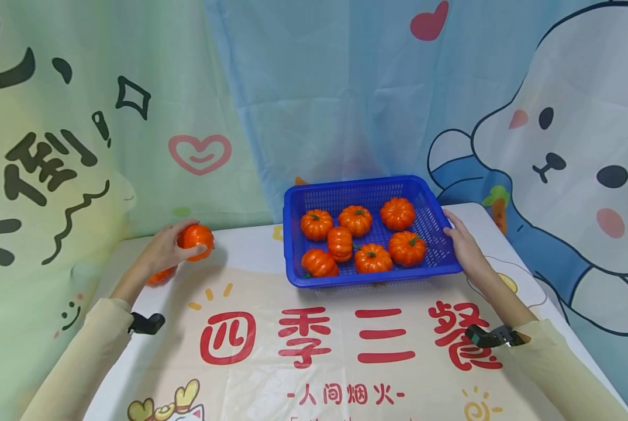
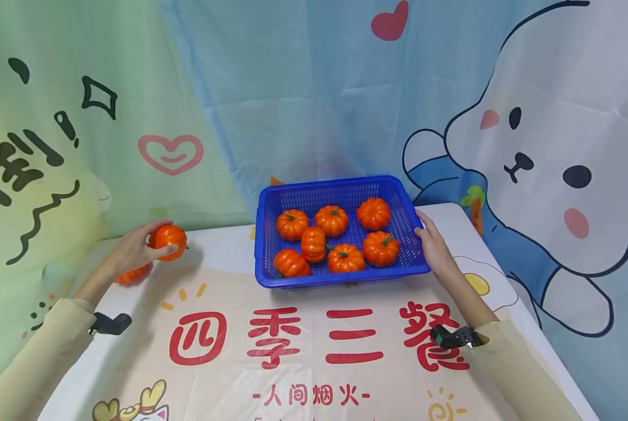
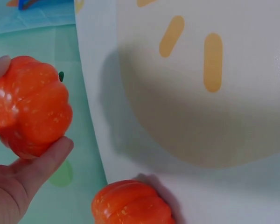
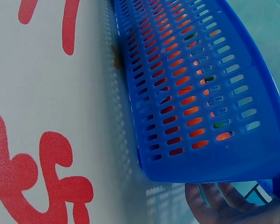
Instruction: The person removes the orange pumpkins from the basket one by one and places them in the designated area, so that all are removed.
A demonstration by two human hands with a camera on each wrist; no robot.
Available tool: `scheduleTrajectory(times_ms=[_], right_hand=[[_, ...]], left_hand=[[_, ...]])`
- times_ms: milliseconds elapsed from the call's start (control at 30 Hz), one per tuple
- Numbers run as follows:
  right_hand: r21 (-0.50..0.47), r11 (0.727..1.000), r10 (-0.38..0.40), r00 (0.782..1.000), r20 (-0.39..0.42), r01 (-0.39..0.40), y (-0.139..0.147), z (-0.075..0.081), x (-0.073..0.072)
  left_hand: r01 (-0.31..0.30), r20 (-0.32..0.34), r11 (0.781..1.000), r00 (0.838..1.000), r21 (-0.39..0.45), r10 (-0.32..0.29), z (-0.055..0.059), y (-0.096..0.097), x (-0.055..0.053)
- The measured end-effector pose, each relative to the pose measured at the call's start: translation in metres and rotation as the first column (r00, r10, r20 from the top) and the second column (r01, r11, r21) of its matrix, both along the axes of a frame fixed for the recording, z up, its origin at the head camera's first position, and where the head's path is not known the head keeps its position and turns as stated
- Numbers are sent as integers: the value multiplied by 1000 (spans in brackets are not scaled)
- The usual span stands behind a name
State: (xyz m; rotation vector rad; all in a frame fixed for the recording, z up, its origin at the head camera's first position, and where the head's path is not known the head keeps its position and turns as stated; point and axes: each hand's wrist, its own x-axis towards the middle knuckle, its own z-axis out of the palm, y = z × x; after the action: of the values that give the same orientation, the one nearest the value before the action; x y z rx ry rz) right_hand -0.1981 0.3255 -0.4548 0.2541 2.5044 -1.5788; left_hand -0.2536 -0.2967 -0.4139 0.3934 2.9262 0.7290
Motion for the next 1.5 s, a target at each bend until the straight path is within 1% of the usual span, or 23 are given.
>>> scheduleTrajectory(times_ms=[133,300,400,433,533,600,700,833,1000,1100,1300,1433,1500], right_hand=[[-5,1000,7,1000,1,-7,1,-1,0],[-1,1000,5,1000,5,-5,1,-2,-1],[5,1000,0,1000,4,0,1,-2,-1],[9,1000,-12,1000,4,12,1,-2,-1],[13,1000,-16,1000,3,16,0,-1,1],[13,1000,-17,1000,-1,17,-1,0,2],[11,1000,-6,1000,-3,6,-1,0,2],[19,1000,-8,1000,4,8,-2,0,1],[24,1000,-11,1000,4,11,-1,-1,0],[24,1000,-8,1000,1,8,0,-2,-1],[24,1000,-7,1000,-10,7,0,-2,-1],[27,1000,-6,1000,-14,7,0,-2,-1],[27,1000,-6,1000,-14,6,1,-2,-1]], left_hand=[[1,-5,999,1000,37,0,-1,0,1],[29,-4,997,1000,65,-29,-2,0,1],[48,-3,998,999,39,-48,-2,1,0],[48,1,998,999,36,-48,-2,1,0],[37,10,999,999,27,-37,-2,0,0],[28,14,999,999,36,-29,-3,0,0],[36,19,998,999,56,-37,-3,-1,0],[54,40,998,998,38,-55,-4,-1,0],[24,49,1000,998,7,-24,-5,0,1],[13,38,1000,999,25,-14,-6,0,1],[19,-9,996,1000,86,-18,-7,1,0],[0,0,995,1000,101,0,-7,3,-1],[-10,17,994,1000,106,9,-7,3,-1]])
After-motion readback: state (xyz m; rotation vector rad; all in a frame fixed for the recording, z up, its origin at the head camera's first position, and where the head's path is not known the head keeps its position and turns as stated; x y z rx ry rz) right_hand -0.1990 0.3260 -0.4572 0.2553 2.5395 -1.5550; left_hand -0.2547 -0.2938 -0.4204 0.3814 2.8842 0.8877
